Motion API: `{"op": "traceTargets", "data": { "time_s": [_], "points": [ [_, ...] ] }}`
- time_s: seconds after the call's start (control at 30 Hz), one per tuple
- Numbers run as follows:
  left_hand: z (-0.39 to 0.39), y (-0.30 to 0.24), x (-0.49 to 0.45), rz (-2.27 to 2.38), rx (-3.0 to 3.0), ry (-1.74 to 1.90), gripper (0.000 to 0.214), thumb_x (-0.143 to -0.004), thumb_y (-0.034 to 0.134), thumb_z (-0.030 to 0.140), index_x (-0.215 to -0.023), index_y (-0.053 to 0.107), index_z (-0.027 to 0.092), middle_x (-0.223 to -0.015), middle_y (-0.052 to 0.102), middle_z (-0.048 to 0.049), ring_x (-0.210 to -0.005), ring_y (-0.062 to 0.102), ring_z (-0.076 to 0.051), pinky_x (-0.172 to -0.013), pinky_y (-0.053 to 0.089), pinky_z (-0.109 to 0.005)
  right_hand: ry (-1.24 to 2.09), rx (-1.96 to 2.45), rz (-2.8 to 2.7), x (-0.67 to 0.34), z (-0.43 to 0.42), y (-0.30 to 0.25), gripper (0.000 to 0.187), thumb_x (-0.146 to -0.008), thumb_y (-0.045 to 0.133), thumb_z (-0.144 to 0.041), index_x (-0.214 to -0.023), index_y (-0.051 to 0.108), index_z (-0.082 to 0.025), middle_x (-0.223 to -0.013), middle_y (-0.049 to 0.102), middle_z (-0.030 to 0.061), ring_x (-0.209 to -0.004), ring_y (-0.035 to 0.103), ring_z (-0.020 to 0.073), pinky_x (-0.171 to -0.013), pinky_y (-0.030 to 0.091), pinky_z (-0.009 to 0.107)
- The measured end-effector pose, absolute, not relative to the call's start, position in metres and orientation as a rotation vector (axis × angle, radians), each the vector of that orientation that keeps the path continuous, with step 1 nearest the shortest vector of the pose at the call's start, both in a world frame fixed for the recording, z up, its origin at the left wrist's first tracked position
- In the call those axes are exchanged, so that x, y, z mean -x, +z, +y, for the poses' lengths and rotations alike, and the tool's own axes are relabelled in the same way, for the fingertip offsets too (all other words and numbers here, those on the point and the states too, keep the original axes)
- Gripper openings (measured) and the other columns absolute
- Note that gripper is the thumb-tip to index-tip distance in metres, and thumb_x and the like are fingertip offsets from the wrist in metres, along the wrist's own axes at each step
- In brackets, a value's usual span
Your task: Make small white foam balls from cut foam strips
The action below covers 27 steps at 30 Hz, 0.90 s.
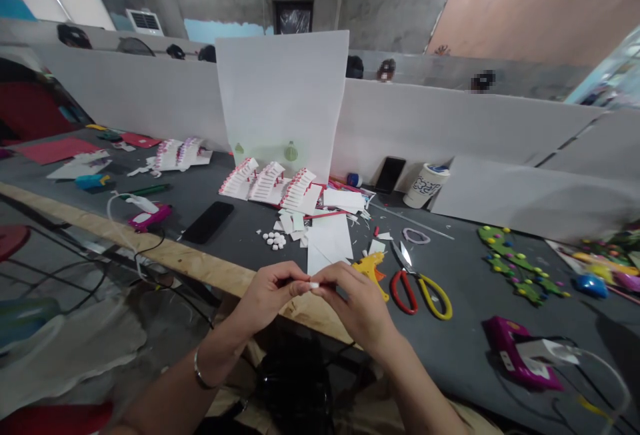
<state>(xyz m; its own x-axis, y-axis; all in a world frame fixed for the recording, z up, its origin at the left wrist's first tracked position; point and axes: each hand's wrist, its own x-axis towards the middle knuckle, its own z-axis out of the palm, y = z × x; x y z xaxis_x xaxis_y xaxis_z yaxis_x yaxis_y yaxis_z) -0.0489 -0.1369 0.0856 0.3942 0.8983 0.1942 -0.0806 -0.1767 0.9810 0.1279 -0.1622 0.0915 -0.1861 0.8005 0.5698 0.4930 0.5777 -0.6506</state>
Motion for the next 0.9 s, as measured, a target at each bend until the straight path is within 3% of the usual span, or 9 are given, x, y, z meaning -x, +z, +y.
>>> {"op": "traceTargets", "data": {
  "time_s": [0.2, 0.47, 0.7, 0.83, 0.9],
  "points": [
    [-0.140, 0.094, 0.052, 0.817, -1.499, 1.026, 0.021, -0.076, 0.072, 0.036, -0.074, 0.072, 0.015, -0.065, 0.061, -0.0004, -0.061, 0.048, -0.011, -0.056, 0.035, -0.022, 0.491, 1.070, -1.796, -0.132, -0.163, 0.088, 0.014, -0.085, 0.064, -0.036, -0.079, 0.067, -0.024, -0.069, 0.067, 0.0016, -0.062, 0.061, 0.0148, -0.056, 0.049, 0.024],
    [-0.131, 0.073, 0.041, 0.761, -1.076, 0.948, 0.034, -0.062, 0.081, 0.042, -0.068, 0.068, 0.011, -0.056, 0.051, 0.0036, -0.053, 0.037, -0.006, -0.052, 0.026, -0.021, 0.769, 1.088, -1.555, -0.122, -0.160, 0.080, 0.020, -0.080, 0.068, -0.041, -0.076, 0.068, -0.022, -0.067, 0.065, 0.0017, -0.059, 0.057, 0.0142, -0.052, 0.045, 0.025],
    [-0.128, 0.057, 0.036, 0.642, -0.727, 0.853, 0.034, -0.060, 0.085, 0.037, -0.067, 0.067, 0.009, -0.052, 0.044, 0.0050, -0.047, 0.029, -0.003, -0.042, 0.018, -0.017, 0.628, 1.155, -1.519, -0.116, -0.147, 0.067, 0.015, -0.078, 0.070, -0.039, -0.078, 0.073, -0.025, -0.068, 0.053, 0.0001, -0.061, 0.049, 0.0142, -0.054, 0.042, 0.027],
    [-0.122, 0.053, 0.032, 0.529, -0.364, 0.745, 0.026, -0.067, 0.082, 0.025, -0.073, 0.064, 0.009, -0.057, 0.043, 0.0053, -0.047, 0.035, -0.001, -0.039, 0.021, -0.010, 0.508, 1.163, -1.474, -0.121, -0.150, 0.080, 0.021, -0.079, 0.069, -0.043, -0.093, 0.071, -0.027, -0.080, 0.056, 0.0026, -0.073, 0.053, 0.0184, -0.072, 0.048, 0.035],
    [-0.119, 0.052, 0.031, 0.488, -0.208, 0.729, 0.017, -0.075, 0.076, 0.020, -0.077, 0.063, 0.009, -0.060, 0.042, 0.0052, -0.047, 0.038, 0.000, -0.038, 0.023, -0.008, 0.584, 1.063, -1.417, -0.128, -0.168, 0.091, 0.023, -0.085, 0.058, -0.050, -0.084, 0.070, -0.030, -0.074, 0.056, 0.0023, -0.076, 0.056, 0.0209, -0.084, 0.048, 0.043]
  ]
}}
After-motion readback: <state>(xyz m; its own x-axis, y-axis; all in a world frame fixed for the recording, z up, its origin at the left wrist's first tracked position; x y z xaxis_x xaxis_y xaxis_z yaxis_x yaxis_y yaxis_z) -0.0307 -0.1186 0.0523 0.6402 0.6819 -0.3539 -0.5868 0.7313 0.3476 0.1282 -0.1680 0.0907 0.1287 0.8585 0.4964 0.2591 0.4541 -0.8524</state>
